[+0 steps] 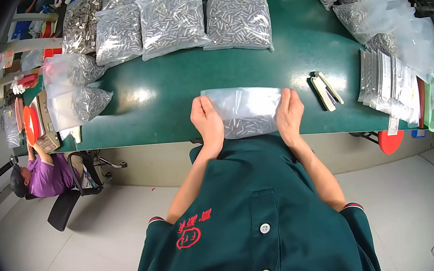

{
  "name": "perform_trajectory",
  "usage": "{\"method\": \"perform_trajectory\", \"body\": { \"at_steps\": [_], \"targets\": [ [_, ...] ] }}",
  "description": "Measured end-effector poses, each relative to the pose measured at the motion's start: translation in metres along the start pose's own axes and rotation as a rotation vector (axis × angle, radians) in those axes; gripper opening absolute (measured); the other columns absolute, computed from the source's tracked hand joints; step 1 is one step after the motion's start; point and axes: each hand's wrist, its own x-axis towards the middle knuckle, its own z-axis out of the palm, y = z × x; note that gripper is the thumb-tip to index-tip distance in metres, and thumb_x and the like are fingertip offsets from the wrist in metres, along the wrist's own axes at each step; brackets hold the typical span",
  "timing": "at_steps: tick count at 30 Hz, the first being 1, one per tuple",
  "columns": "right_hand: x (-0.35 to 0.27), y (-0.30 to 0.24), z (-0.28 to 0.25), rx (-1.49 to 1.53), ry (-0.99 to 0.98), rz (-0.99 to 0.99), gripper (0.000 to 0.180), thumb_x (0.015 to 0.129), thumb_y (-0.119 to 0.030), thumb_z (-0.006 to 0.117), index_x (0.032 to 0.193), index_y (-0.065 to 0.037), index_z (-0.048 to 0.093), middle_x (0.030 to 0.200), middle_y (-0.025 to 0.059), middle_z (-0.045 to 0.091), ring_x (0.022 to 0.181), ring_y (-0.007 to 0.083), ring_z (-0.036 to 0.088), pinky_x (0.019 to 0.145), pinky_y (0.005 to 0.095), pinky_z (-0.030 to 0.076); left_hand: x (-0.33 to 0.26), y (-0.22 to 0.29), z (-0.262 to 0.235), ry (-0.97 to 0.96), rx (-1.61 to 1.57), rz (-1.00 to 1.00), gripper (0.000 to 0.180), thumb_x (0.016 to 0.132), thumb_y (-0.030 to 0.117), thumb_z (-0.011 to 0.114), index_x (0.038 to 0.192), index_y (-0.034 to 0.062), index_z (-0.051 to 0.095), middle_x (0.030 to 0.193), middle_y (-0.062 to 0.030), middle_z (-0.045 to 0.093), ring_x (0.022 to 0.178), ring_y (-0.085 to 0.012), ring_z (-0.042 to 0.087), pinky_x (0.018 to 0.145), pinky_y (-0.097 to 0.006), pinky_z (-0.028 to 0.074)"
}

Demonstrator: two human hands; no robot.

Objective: Sealing small metal components into plastic bags using a stapler at a manufacturing workstation.

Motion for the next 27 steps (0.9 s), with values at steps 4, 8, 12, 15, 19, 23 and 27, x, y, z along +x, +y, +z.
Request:
{"method": "perform_trajectory", "body": {
  "at_steps": [4,8,12,15,19,23,27],
  "targets": [
    [0.010,0.018,0.015,-0.152,-0.066,0.078,0.036,0.096,-0.030,0.039,0.083,0.001,0.053,0.069,0.0240,0.057,0.066,0.0445,0.054,0.060,0.0488,0.042,0.010,-0.015,0.003,-0.033,0.215,-0.014,0.028,0.093,0.014,0.042,0.071,-0.0016,0.044,0.060,-0.0040,0.040,0.057,-0.0131,0.036,0.053,-0.032,0.032],
    [0.013,0.018,0.021,-0.257,-0.108,0.067,0.037,0.096,-0.029,0.038,0.081,0.002,0.052,0.069,0.0252,0.057,0.066,0.0447,0.055,0.059,0.0505,0.042,0.012,-0.017,0.006,-0.059,0.342,0.030,0.027,0.092,0.013,0.040,0.071,-0.0037,0.045,0.059,-0.0137,0.045,0.054,-0.0245,0.042,0.054,-0.039,0.033],
    [0.013,0.021,0.024,-0.181,-0.098,-0.002,0.036,0.096,-0.026,0.038,0.077,0.002,0.049,0.063,0.0251,0.054,0.059,0.0434,0.053,0.053,0.0486,0.039,0.016,-0.025,0.007,-0.058,0.352,0.046,0.028,0.092,0.014,0.039,0.071,-0.0039,0.045,0.060,-0.0174,0.046,0.054,-0.0302,0.043,0.054,-0.041,0.033],
    [0.010,0.026,0.025,-0.104,-0.071,-0.011,0.034,0.096,-0.023,0.039,0.073,0.001,0.046,0.059,0.0238,0.050,0.054,0.0418,0.050,0.050,0.0461,0.037,0.015,-0.027,0.007,-0.041,0.319,0.102,0.029,0.093,0.015,0.038,0.073,-0.0041,0.045,0.060,-0.0192,0.046,0.055,-0.0325,0.044,0.054,-0.042,0.033],
    [0.011,0.029,0.028,-0.027,-0.052,-0.031,0.034,0.096,-0.022,0.040,0.071,0.000,0.042,0.056,0.0209,0.046,0.049,0.0379,0.045,0.048,0.0429,0.034,0.016,-0.032,0.007,-0.047,0.291,0.121,0.028,0.093,0.016,0.036,0.075,-0.0036,0.045,0.059,-0.0184,0.044,0.053,-0.0312,0.041,0.053,-0.041,0.033],
    [0.013,0.032,0.031,0.012,-0.056,-0.013,0.034,0.096,-0.021,0.041,0.070,0.000,0.041,0.054,0.0178,0.042,0.046,0.0304,0.040,0.046,0.0396,0.033,0.018,-0.033,0.008,-0.056,0.274,0.116,0.028,0.094,0.016,0.035,0.075,-0.0030,0.044,0.059,-0.0181,0.042,0.052,-0.0300,0.039,0.052,-0.040,0.033],
    [0.012,0.030,0.032,0.052,-0.059,-0.005,0.034,0.096,-0.021,0.041,0.071,0.000,0.043,0.054,0.0166,0.042,0.046,0.0263,0.038,0.047,0.0382,0.033,0.018,-0.033,0.006,-0.072,0.305,0.110,0.029,0.094,0.016,0.035,0.074,-0.0027,0.043,0.059,-0.0181,0.042,0.052,-0.0295,0.039,0.052,-0.039,0.033]
  ]
}}
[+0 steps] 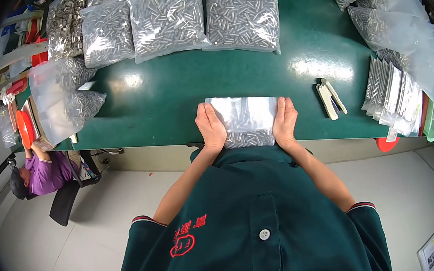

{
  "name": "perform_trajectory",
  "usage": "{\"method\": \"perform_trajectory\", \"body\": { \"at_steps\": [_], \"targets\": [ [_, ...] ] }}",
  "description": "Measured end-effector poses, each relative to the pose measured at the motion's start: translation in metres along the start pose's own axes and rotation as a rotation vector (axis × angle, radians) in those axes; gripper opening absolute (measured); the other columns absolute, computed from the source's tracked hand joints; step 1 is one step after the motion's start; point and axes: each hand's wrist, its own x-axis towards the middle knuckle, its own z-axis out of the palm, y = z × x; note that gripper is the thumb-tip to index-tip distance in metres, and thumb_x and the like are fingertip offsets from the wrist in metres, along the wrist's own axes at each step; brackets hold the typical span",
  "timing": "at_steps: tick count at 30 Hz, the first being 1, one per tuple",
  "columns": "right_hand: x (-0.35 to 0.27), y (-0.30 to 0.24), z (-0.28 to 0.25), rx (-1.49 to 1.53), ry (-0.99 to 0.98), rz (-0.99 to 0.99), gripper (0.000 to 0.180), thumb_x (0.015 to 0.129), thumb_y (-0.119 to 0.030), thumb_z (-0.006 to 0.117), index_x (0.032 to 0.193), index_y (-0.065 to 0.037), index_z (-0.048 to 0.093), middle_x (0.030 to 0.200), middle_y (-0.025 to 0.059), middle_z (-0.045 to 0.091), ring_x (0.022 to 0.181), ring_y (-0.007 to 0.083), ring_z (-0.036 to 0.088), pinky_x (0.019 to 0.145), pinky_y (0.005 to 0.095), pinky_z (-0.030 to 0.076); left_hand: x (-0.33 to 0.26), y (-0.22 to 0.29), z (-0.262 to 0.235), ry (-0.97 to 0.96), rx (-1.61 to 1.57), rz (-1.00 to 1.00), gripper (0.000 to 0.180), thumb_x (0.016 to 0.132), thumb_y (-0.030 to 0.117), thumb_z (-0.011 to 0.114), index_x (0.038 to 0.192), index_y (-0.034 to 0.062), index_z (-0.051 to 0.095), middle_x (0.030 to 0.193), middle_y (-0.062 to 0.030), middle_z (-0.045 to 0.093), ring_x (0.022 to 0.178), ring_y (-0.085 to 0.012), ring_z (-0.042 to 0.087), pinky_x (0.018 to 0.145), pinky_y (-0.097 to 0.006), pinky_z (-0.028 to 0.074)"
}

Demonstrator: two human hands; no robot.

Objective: Sealing small metal components into plastic bags using a stapler at a manufacturing workstation.

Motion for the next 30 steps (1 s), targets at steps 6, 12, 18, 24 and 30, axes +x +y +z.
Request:
{"method": "perform_trajectory", "body": {
  "at_steps": [6,12,18,24,30],
  "targets": [
    [0.003,0.003,0.001,0.039,0.006,-0.054,0.033,0.096,-0.021,0.041,0.073,0.001,0.046,0.057,0.0168,0.044,0.048,0.0215,0.039,0.048,0.0352,0.035,0.004,0.000,0.003,0.012,-0.034,0.075,0.029,0.094,0.017,0.036,0.073,-0.0020,0.043,0.059,-0.0169,0.041,0.052,-0.0271,0.038,0.052,-0.038,0.033],
    [0.001,-0.042,-0.046,0.177,-0.084,-0.093,0.023,0.094,-0.016,0.045,0.078,0.000,0.052,0.060,0.0135,0.050,0.050,0.0174,0.044,0.050,0.0307,0.039,0.004,0.017,-0.031,-0.184,-0.420,-0.010,0.025,0.094,0.016,0.046,0.073,0.0037,0.047,0.064,0.0031,0.041,0.060,-0.0045,0.035,0.052,-0.023,0.031],
    [-0.002,-0.022,-0.037,0.034,0.065,-0.442,0.012,0.091,-0.008,0.044,0.084,-0.001,0.051,0.060,0.0126,0.053,0.049,0.0273,0.052,0.047,0.0348,0.041,0.001,0.021,-0.020,0.049,-0.269,0.155,0.020,0.094,0.016,0.047,0.082,0.0002,0.052,0.065,-0.0008,0.048,0.059,-0.0076,0.040,0.053,-0.024,0.036],
    [0.004,0.004,-0.003,-0.075,0.104,-0.147,0.019,0.094,-0.020,0.044,0.091,-0.003,0.051,0.068,0.0216,0.059,0.065,0.0419,0.057,0.055,0.0472,0.043,0.003,0.002,-0.002,0.089,-0.025,0.167,0.024,0.093,0.019,0.044,0.081,-0.0006,0.051,0.069,-0.0119,0.052,0.062,-0.0209,0.048,0.061,-0.033,0.041],
    [0.003,0.020,-0.004,-0.085,-0.002,-0.121,0.021,0.093,-0.022,0.048,0.095,-0.001,0.051,0.071,0.0202,0.060,0.067,0.0382,0.058,0.058,0.0439,0.044,0.002,-0.005,-0.003,0.009,-0.076,0.186,0.024,0.094,0.018,0.043,0.086,-0.0033,0.052,0.073,-0.0158,0.056,0.062,-0.0296,0.052,0.061,-0.037,0.042]
  ]
}}
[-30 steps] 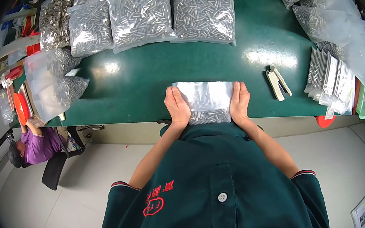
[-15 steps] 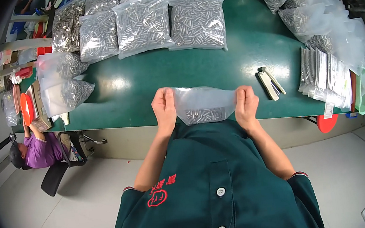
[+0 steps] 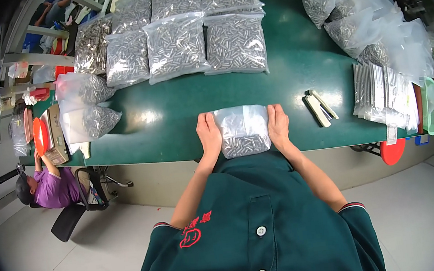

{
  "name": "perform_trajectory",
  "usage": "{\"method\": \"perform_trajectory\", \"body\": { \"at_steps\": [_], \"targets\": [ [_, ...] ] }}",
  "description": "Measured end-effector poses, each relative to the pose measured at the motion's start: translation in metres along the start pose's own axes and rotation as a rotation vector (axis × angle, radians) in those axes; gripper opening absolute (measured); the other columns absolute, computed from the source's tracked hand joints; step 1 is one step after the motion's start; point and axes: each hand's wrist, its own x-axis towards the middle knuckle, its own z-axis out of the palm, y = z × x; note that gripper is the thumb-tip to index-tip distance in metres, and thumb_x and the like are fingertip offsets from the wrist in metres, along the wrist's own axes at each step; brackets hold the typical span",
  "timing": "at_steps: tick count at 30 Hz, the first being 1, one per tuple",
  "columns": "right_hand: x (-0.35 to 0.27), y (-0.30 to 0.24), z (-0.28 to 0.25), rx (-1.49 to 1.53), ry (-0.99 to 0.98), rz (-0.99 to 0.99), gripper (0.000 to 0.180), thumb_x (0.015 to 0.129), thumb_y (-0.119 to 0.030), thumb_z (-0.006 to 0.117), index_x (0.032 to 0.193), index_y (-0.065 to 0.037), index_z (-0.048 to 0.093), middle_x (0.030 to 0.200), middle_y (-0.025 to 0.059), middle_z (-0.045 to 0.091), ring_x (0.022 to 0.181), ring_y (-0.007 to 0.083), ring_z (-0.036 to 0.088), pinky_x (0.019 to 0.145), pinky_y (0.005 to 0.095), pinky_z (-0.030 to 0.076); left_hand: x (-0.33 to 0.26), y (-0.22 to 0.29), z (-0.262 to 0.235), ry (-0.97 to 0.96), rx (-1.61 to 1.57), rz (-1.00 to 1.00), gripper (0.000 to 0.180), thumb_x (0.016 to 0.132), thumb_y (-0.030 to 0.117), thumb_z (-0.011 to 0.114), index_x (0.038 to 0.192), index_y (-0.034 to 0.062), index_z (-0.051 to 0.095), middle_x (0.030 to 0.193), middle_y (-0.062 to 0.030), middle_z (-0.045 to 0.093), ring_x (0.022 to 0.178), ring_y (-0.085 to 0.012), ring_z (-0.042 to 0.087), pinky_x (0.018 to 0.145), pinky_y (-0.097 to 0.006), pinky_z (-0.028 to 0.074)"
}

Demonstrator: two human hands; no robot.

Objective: Sealing small metal components into plastic bags using a stapler at a manufacturing workstation.

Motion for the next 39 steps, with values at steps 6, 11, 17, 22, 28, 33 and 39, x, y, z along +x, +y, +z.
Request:
{"method": "perform_trajectory", "body": {
  "at_steps": [6,11,17,22,28,33,39],
  "targets": [
    [0.026,-0.021,-0.043,0.432,-0.226,0.077,0.021,0.085,-0.005,0.058,0.104,-0.001,0.048,0.061,-0.0012,0.047,0.056,0.0060,0.043,0.051,0.0222,0.036,0.023,0.013,-0.042,-0.259,-0.381,-0.200,0.025,0.090,0.010,0.054,0.112,0.0036,0.044,0.076,-0.0010,0.056,0.066,-0.0055,0.048,0.059,-0.020,0.039],
    [0.060,-0.036,-0.077,0.531,-0.701,0.061,0.012,0.084,-0.006,0.060,0.092,-0.001,0.053,0.073,-0.0017,0.054,0.068,0.0055,0.050,0.061,0.0208,0.039,0.059,0.048,-0.055,-0.651,-0.020,0.097,0.024,0.087,0.007,0.053,0.111,0.0029,0.051,0.085,-0.0051,0.060,0.078,-0.0141,0.057,0.072,-0.027,0.043],
    [0.075,-0.062,-0.081,0.212,-0.816,-0.019,0.020,0.084,-0.018,0.062,0.083,0.002,0.058,0.067,0.0004,0.055,0.064,0.0079,0.050,0.057,0.0256,0.040,0.057,0.087,-0.012,-0.836,0.324,0.425,0.019,0.087,0.018,0.053,0.096,0.0023,0.059,0.086,-0.0129,0.062,0.078,-0.0290,0.059,0.071,-0.039,0.044],
    [0.075,-0.060,-0.071,0.102,-0.826,-0.076,0.030,0.084,-0.023,0.062,0.069,0.003,0.058,0.061,-0.0005,0.052,0.058,0.0091,0.046,0.051,0.0279,0.037,0.047,0.072,0.011,-0.703,0.442,0.464,0.026,0.091,0.026,0.050,0.077,0.0042,0.050,0.062,-0.0137,0.056,0.060,-0.0360,0.054,0.055,-0.046,0.040],
    [0.063,-0.039,-0.072,0.327,-0.779,0.306,0.019,0.086,-0.018,0.061,0.077,-0.002,0.059,0.062,-0.0018,0.052,0.058,0.0076,0.044,0.050,0.0240,0.035,0.051,0.060,0.022,-0.730,0.425,0.434,0.023,0.090,0.027,0.051,0.081,0.0057,0.048,0.060,-0.0134,0.057,0.059,-0.0360,0.056,0.054,-0.046,0.041],
    [0.066,-0.038,-0.088,0.585,-0.800,0.241,0.013,0.086,-0.008,0.059,0.094,-0.006,0.050,0.068,0.0006,0.055,0.063,0.0073,0.048,0.056,0.0228,0.037,0.055,0.063,-0.002,-0.658,0.267,0.592,0.013,0.090,0.020,0.050,0.088,0.0073,0.051,0.064,-0.0120,0.058,0.059,-0.0342,0.056,0.055,-0.044,0.042],
    [0.058,-0.047,-0.081,0.434,-0.660,0.322,0.019,0.088,-0.015,0.057,0.101,-0.005,0.048,0.074,0.0016,0.056,0.068,0.0089,0.051,0.059,0.0253,0.040,0.060,0.050,-0.023,-0.711,0.400,0.383,0.016,0.091,0.022,0.047,0.089,0.0067,0.053,0.069,-0.0133,0.060,0.065,-0.0360,0.057,0.059,-0.045,0.044]
  ]
}}
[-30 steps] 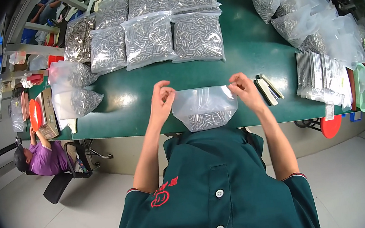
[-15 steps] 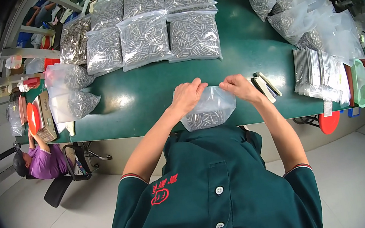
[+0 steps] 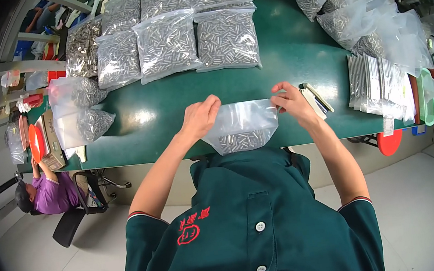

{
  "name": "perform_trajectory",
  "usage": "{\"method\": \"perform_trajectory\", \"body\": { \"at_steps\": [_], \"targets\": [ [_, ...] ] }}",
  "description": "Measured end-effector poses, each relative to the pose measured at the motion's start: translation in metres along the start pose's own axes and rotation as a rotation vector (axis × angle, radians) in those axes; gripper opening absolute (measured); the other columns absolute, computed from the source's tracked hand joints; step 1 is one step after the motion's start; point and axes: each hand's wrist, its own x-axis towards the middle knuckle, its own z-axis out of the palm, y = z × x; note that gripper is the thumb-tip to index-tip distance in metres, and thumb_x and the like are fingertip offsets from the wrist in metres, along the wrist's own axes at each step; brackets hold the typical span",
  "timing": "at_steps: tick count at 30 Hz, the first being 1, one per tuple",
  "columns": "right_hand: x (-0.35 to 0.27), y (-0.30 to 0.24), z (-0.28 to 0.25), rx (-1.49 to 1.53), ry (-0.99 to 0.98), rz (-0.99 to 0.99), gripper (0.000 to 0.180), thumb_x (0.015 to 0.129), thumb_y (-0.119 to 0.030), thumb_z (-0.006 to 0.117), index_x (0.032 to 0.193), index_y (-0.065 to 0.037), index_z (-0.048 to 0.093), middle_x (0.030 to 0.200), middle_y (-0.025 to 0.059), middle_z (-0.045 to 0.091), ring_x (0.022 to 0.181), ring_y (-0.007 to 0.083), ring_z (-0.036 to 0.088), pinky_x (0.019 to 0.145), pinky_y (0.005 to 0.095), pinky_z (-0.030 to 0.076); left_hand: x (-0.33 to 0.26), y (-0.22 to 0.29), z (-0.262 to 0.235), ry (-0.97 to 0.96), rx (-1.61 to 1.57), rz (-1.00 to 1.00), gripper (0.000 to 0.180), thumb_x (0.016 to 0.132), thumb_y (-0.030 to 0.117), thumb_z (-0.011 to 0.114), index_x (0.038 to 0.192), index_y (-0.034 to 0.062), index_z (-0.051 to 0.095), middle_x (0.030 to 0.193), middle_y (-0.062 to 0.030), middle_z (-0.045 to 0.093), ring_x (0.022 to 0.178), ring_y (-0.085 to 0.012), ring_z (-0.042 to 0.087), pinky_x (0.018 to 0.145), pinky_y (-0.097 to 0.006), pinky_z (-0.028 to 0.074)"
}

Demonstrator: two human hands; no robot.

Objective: Sealing small metal components into plastic bags using a stapler at a manufacturing workstation.

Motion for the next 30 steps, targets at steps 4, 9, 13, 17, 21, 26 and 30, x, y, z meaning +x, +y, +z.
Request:
{"method": "perform_trajectory", "body": {
  "at_steps": [4,9,13,17,21,26,30],
  "targets": [
    [0.009,0.025,0.038,-0.413,0.489,-0.075,0.024,0.089,-0.025,0.054,0.100,-0.004,0.051,0.066,0.0125,0.061,0.064,0.0276,0.060,0.061,0.0388,0.045,0.003,-0.014,0.017,-0.026,0.055,-0.124,0.026,0.094,0.026,0.040,0.087,0.0055,0.055,0.070,-0.0144,0.059,0.068,-0.0371,0.058,0.061,-0.044,0.044],
    [0.020,0.046,0.059,-0.516,0.597,-0.126,0.018,0.089,-0.021,0.054,0.093,-0.003,0.049,0.059,0.0158,0.057,0.060,0.0371,0.058,0.059,0.0457,0.043,0.000,-0.027,0.034,0.041,-0.108,-0.145,0.029,0.095,0.027,0.038,0.087,0.0047,0.054,0.072,-0.0161,0.059,0.070,-0.0383,0.057,0.061,-0.044,0.043],
    [0.031,0.074,0.064,-0.393,0.668,-0.169,0.019,0.089,-0.019,0.056,0.096,-0.003,0.048,0.058,0.0119,0.056,0.050,0.0282,0.053,0.053,0.0397,0.042,0.000,-0.031,0.048,0.121,-0.272,-0.147,0.031,0.096,0.028,0.037,0.088,0.0021,0.053,0.073,-0.0162,0.058,0.068,-0.0369,0.056,0.062,-0.040,0.044],
    [0.033,0.071,0.048,-0.113,0.533,-0.099,0.020,0.087,-0.016,0.060,0.096,-0.004,0.047,0.059,0.0049,0.055,0.050,0.0136,0.049,0.049,0.0304,0.039,-0.001,-0.044,0.037,0.023,-0.417,-0.147,0.022,0.093,0.021,0.044,0.092,0.0021,0.055,0.073,-0.0111,0.059,0.066,-0.0249,0.056,0.063,-0.034,0.044],
    [0.014,0.053,0.029,0.252,0.298,-0.062,0.018,0.086,-0.011,0.062,0.094,-0.005,0.047,0.065,0.0000,0.055,0.058,0.0052,0.047,0.050,0.0227,0.036,-0.022,-0.045,0.002,-0.162,-0.911,-0.448,0.012,0.088,0.009,0.055,0.099,0.0041,0.054,0.081,-0.0021,0.058,0.078,-0.0098,0.053,0.070,-0.025,0.042],
    [0.006,0.044,0.005,0.366,0.044,-0.072,0.009,0.083,-0.003,0.063,0.088,-0.004,0.056,0.072,-0.0006,0.058,0.067,0.0062,0.052,0.062,0.0218,0.042,-0.040,-0.046,-0.007,0.015,-1.076,-0.456,0.019,0.085,0.005,0.058,0.103,0.0045,0.052,0.087,-0.0002,0.058,0.084,-0.0084,0.053,0.076,-0.022,0.041],
    [0.003,0.039,-0.002,0.295,-0.006,-0.021,0.014,0.078,0.002,0.066,0.092,0.000,0.065,0.079,0.0020,0.062,0.074,0.0089,0.058,0.073,0.0223,0.048,-0.042,-0.048,-0.008,0.010,-1.011,-0.399,0.019,0.083,0.003,0.060,0.102,0.0031,0.058,0.092,-0.0017,0.061,0.084,-0.0088,0.054,0.077,-0.023,0.042]
  ]
}}
